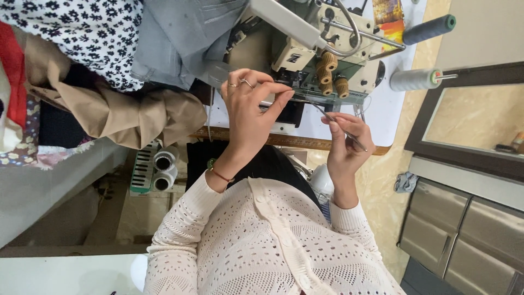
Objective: The person threads a sewing machine by hand and with tweezers, pulling thread through various guides and tension disks on the machine body.
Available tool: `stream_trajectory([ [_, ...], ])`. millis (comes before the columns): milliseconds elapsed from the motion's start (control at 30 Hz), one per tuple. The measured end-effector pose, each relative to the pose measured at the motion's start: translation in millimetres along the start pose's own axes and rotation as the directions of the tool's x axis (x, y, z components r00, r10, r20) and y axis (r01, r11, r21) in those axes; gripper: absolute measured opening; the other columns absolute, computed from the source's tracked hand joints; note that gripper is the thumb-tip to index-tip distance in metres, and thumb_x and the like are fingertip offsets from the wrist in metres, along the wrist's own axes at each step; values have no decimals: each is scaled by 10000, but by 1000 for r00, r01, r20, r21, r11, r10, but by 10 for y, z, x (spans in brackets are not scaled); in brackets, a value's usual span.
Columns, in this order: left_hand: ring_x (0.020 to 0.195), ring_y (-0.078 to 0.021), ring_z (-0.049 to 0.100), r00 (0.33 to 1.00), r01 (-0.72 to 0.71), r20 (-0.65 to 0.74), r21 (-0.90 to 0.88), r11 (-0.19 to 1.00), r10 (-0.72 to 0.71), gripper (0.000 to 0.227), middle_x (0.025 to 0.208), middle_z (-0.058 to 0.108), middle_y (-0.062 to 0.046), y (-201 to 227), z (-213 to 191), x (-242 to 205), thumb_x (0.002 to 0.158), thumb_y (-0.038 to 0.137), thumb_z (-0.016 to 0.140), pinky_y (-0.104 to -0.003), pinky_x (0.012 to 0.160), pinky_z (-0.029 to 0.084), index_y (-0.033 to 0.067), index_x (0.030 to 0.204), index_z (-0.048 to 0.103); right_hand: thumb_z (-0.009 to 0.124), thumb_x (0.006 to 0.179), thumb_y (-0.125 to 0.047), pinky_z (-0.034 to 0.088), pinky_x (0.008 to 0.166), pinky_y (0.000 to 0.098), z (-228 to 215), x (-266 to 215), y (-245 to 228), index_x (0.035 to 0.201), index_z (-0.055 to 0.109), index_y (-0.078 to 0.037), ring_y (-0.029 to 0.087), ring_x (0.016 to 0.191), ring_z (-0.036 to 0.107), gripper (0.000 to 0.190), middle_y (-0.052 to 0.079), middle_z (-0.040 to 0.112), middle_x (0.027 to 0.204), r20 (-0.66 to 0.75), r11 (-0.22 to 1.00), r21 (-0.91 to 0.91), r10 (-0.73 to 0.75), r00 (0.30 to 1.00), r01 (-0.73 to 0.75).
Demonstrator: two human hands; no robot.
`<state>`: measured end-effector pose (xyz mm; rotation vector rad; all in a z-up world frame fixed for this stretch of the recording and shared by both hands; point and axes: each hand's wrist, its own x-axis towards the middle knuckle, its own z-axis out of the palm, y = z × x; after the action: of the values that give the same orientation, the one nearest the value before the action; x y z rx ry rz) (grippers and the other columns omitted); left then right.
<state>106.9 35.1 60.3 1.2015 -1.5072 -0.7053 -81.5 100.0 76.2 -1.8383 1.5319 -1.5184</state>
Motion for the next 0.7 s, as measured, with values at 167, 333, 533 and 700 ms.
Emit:
stream_trajectory([
  [167,1017,-142,486,981,191,28,-250,949,-190,135,829,517,49,25,-61,11,930,281,790,-383,953,330,160,877,761,644,1015,71,584,753,436,10,-21,29,1002,588,96,402,815,760,62,295,683,980,19,1000,17,19,1000,-20],
  [333,955,-89,518,942,329,85,-421,846,-324,154,823,537,55,-13,-50,-8,916,311,797,-314,854,362,161,886,777,625,1025,66,598,747,459,29,0,7,1019,578,109,420,814,754,64,308,676,972,30,1000,19,11,999,-11],
  [533,851,-82,510,928,359,85,-468,808,-363,197,808,560,10,-34,-51,15,897,302,820,-290,779,370,110,892,780,613,1038,55,601,756,466,18,-4,47,1025,562,104,410,830,750,72,309,669,985,-2,999,42,22,1000,-22],
  [700,853,-83,482,928,359,107,-512,780,-357,246,855,579,-13,-110,22,-29,953,326,767,-298,796,387,80,947,782,625,1029,74,594,774,452,6,-5,57,1034,570,103,399,858,751,62,298,670,985,3,998,35,51,999,-51],
])
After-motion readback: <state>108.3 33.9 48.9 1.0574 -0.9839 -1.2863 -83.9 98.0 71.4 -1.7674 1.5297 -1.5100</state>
